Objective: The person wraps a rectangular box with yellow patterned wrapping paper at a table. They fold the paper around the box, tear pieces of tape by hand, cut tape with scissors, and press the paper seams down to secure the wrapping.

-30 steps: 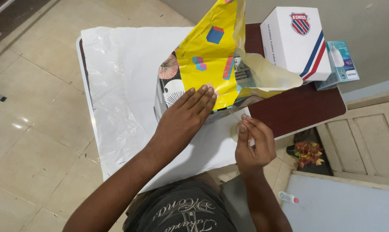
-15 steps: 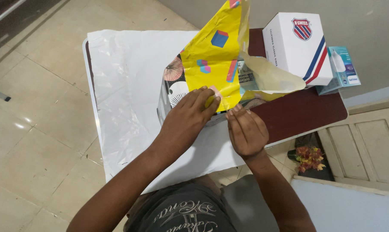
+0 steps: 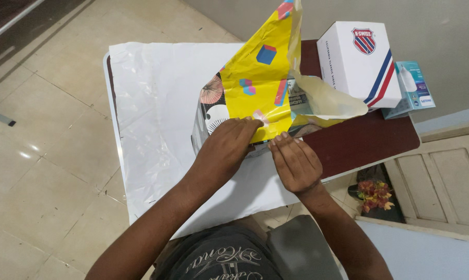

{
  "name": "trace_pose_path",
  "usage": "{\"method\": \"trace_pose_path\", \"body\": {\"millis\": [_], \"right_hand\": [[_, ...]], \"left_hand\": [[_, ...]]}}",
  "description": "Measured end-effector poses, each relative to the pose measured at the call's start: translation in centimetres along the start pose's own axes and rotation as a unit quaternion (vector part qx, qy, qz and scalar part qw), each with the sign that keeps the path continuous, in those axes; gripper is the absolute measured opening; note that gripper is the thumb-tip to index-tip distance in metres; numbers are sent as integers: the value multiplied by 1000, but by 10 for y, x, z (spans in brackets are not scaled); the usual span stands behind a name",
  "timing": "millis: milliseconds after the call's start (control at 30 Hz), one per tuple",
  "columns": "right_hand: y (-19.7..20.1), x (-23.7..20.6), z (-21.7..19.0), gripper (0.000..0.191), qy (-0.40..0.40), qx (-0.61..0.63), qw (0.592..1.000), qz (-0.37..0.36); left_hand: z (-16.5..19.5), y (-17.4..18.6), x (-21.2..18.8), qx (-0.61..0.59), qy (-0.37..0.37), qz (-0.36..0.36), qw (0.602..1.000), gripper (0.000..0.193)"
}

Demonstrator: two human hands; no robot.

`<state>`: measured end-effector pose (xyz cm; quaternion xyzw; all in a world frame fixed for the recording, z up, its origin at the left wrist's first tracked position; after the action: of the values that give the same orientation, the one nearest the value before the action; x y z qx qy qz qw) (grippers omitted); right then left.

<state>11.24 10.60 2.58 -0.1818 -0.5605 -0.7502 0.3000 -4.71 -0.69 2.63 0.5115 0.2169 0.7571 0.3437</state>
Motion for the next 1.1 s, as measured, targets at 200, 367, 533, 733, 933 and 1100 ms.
{"method": "trace_pose_path", "body": {"millis": [200,367,533,733,933,1100], "right_hand": [[-1,0,-1,10,15,-6,1000,8],[-3,0,-1,9,14,2,1000,-5],[-4,-2,0,7,13,-8,1000,-5],[-6,-3,-1,6,17,-20,1000,-5],[-5,-5,-2,6,17,-29,999,-12],[-6,-7,-4,6,4,-26,1000,-10]], "left_hand": [[-1,-2,3,-22,37,-50,998,47],[0,0,4,-10,-8,2,1000,49],[2,2,3,10,-13,-29,999,44],[5,4,5,43,-25,-33,998,45],[4,6,5,46,-32,-45,997,42],[5,3,4,64,-36,-65,995,46]]}}
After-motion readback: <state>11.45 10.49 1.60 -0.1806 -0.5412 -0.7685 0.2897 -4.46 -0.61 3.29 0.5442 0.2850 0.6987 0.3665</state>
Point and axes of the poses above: each hand's wrist, its own x-axis towards the middle knuckle, its own y-axis out of the back of the hand, z = x × y, the point moved 3 cm from there along x, towards the middle knuckle, and after that the axes turned 15 degrees about x, right-handed, at the moved point
